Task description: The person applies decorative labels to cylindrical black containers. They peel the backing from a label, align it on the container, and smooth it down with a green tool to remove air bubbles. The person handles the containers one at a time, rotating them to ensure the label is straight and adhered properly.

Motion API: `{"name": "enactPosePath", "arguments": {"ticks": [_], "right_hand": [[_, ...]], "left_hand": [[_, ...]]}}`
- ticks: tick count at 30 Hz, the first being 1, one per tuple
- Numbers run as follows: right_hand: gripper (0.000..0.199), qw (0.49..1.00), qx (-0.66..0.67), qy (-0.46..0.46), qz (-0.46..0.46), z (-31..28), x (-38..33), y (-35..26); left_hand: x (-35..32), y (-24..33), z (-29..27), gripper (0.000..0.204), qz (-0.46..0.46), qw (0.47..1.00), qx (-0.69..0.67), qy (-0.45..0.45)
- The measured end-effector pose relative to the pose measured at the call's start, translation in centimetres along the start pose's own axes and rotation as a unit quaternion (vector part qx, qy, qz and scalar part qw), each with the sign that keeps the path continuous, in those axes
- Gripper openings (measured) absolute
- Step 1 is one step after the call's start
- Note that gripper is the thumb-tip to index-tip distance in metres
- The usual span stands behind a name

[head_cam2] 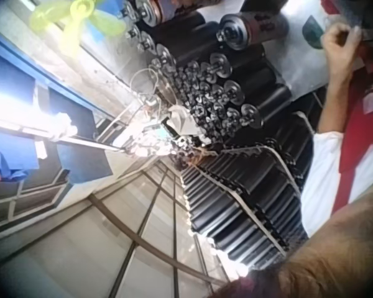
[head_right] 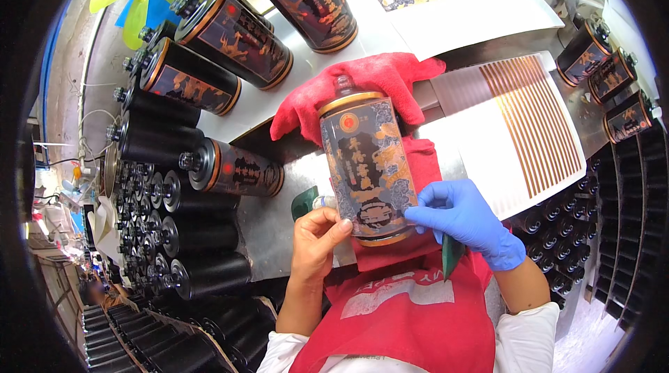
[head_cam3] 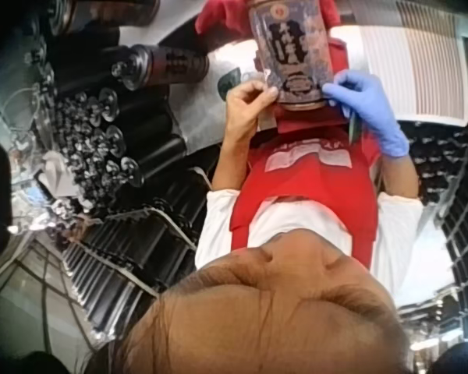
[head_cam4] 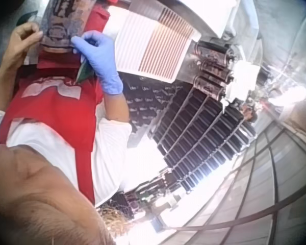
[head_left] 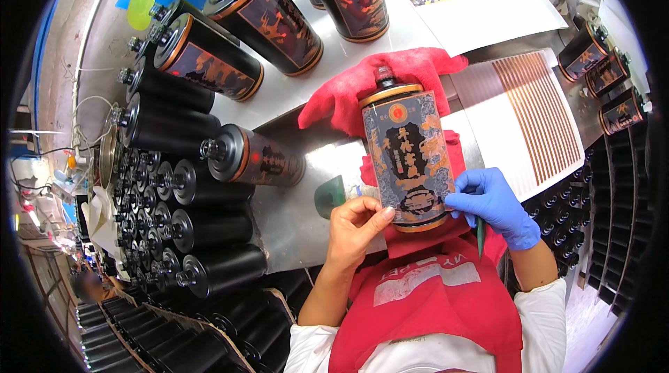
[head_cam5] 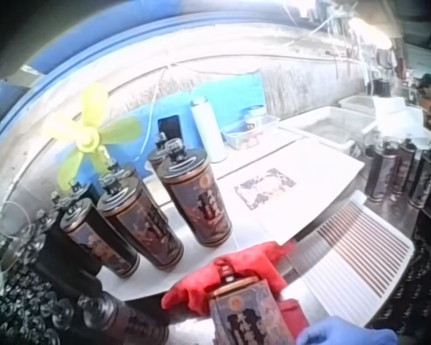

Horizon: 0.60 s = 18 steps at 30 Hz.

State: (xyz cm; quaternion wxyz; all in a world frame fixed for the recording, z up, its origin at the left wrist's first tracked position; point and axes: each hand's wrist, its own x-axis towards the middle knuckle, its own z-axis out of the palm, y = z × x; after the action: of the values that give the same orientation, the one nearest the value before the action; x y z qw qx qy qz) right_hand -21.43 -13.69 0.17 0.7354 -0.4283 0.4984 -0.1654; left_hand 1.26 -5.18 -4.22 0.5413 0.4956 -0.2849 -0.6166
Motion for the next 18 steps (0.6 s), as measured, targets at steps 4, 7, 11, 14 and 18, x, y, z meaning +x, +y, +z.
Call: {"name": "enactPosePath", "arguments": {"ticks": [4, 7, 11, 14, 18], "right_hand": [[0.015, 1.000, 0.000, 0.000, 0.001, 0.11, -0.12, -0.21], [0.015, 1.000, 0.001, 0.000, 0.001, 0.12, -0.11, -0.25], [0.015, 1.000, 0.003, 0.001, 0.000, 0.08, -0.18, -0.22], [0.015, 1.000, 0.004, 0.002, 0.000, 0.08, -0.30, -0.26], [0.015, 1.000, 0.008, -0.005, 0.006, -0.07, 0.23, 0.06]], "left_hand": [[0.00, 0.18, 0.06, 0.008, -0.002, 1.000, -0.013, -0.005], [0.04, 0.12, -0.01, 0.007, -0.002, 1.000, -0.018, -0.011], [0.07, 0.01, -0.21, 0.007, -0.008, 1.000, -0.023, -0.015], [0.05, -0.05, -0.23, 0.008, -0.011, 0.999, -0.030, -0.012], [0.15, -0.07, -0.22, 0.008, -0.005, 1.000, -0.021, -0.008]]}}
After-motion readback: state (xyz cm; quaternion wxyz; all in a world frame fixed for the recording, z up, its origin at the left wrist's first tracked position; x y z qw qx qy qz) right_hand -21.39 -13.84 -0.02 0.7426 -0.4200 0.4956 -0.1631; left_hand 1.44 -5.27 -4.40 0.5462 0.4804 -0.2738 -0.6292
